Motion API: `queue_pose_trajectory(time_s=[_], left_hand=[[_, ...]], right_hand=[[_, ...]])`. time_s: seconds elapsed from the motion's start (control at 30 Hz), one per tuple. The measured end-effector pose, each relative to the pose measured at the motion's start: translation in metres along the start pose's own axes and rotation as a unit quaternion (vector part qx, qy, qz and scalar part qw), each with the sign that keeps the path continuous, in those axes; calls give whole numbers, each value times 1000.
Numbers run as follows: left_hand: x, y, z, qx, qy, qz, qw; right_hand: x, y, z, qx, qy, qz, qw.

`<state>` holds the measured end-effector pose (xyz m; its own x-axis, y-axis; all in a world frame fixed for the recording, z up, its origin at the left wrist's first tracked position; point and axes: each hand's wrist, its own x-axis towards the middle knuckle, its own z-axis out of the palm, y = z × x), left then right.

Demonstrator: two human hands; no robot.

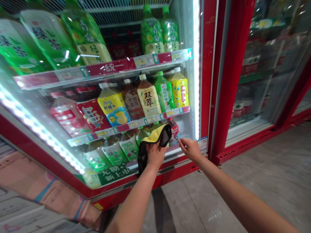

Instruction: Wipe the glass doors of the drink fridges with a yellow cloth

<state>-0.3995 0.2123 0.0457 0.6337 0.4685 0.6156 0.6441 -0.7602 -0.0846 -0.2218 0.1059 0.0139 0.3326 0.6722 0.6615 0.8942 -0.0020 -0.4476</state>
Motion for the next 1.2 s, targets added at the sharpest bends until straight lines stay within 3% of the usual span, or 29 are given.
queue_pose_trajectory(time_s=[0.1,0.2,0.33,0.43,0.5,0.6,0.77,0.9,1.0,1.1,1.2], left_hand=[[-17,-20,-4,2,-58,36,998],[-22,-26,-12,15,-26,-2,1000],[0,10,-12,15,44,-66,997],[16,37,-6,-22,45,-38,998],[19,41,-3,-62,49,-14,997],[15,33,-4,-100,62,14,993],[7,12,-21,-104,75,44,991],[-2,-13,-41,-41,58,78,994],[-9,-31,-49,25,58,62,996],[-13,-37,-52,44,59,57,996],[-16,-33,-61,9,59,50,997]], right_hand=[[-4,6,-3,1,3,6,1000],[-5,11,-9,5,17,20,1000],[-1,8,-11,23,29,25,999],[-1,0,-6,37,29,12,999],[-3,-7,-2,49,28,2,998],[-4,-20,3,56,32,-37,997],[11,-46,7,-32,77,-128,988],[25,-54,10,-86,68,-143,984],[29,-53,9,-102,35,-161,981],[30,-57,-1,-87,26,-169,981],[27,-64,-23,1,40,-200,979]])
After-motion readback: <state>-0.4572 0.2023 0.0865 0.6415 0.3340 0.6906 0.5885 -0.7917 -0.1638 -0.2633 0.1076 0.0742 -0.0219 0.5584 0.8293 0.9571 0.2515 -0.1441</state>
